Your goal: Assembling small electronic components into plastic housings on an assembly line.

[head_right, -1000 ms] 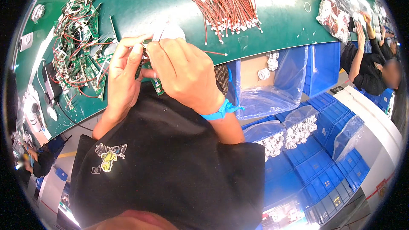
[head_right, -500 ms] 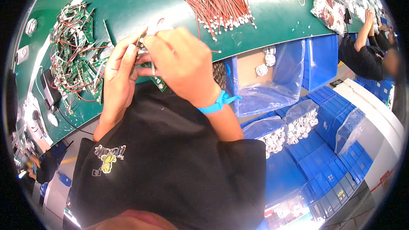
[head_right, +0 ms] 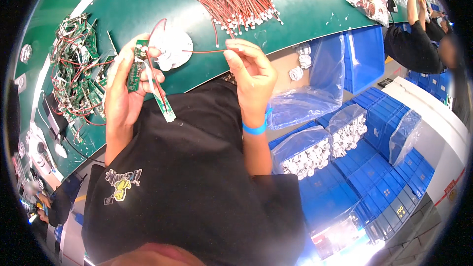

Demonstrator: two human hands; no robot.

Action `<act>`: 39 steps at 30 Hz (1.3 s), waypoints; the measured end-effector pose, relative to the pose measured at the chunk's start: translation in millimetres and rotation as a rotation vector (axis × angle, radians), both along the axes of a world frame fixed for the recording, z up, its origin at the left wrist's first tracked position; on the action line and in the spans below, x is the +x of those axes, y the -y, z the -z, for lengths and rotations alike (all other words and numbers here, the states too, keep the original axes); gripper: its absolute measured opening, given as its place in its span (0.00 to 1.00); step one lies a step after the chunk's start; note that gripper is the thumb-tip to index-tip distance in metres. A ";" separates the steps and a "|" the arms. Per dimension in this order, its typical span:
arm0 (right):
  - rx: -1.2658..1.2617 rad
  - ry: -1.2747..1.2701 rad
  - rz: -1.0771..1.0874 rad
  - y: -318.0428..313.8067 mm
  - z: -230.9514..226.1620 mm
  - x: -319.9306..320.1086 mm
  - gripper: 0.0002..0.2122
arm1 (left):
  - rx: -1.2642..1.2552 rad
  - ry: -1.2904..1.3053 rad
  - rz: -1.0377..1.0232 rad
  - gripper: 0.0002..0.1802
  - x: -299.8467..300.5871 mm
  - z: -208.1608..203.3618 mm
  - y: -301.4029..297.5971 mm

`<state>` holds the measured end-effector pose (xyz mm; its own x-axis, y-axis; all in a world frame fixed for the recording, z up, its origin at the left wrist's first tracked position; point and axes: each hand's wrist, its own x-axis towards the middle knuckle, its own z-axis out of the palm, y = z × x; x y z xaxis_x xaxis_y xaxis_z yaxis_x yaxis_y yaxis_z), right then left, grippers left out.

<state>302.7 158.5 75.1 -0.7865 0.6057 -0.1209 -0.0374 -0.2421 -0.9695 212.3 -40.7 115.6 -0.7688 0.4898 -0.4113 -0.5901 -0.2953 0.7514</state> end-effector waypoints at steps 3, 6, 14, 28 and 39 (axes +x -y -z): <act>-0.047 -0.106 0.022 4.3 -2.6 -8.4 0.06 | -0.011 0.009 -0.001 0.24 2.3 -0.4 -0.2; -0.314 -0.238 0.031 15.0 -7.1 -10.4 0.08 | -0.082 -0.010 -0.013 0.27 8.1 -4.1 -1.9; 0.742 -0.140 -0.243 37.4 -20.2 -20.2 0.10 | 0.003 0.025 0.050 0.32 15.5 -1.1 -5.8; 0.656 -0.093 -0.275 45.1 -24.8 -27.0 0.10 | -0.017 -0.088 0.022 0.24 22.7 9.0 -6.3; 0.601 -0.192 -0.223 44.5 -18.2 -28.9 0.08 | -0.084 -0.096 0.058 0.25 26.9 0.4 -8.4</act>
<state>273.8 114.0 93.3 -0.8747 0.3443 0.3412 -0.2340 0.3164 -0.9193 239.2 -32.2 115.1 -0.7779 0.5012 -0.3790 -0.5288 -0.1964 0.8257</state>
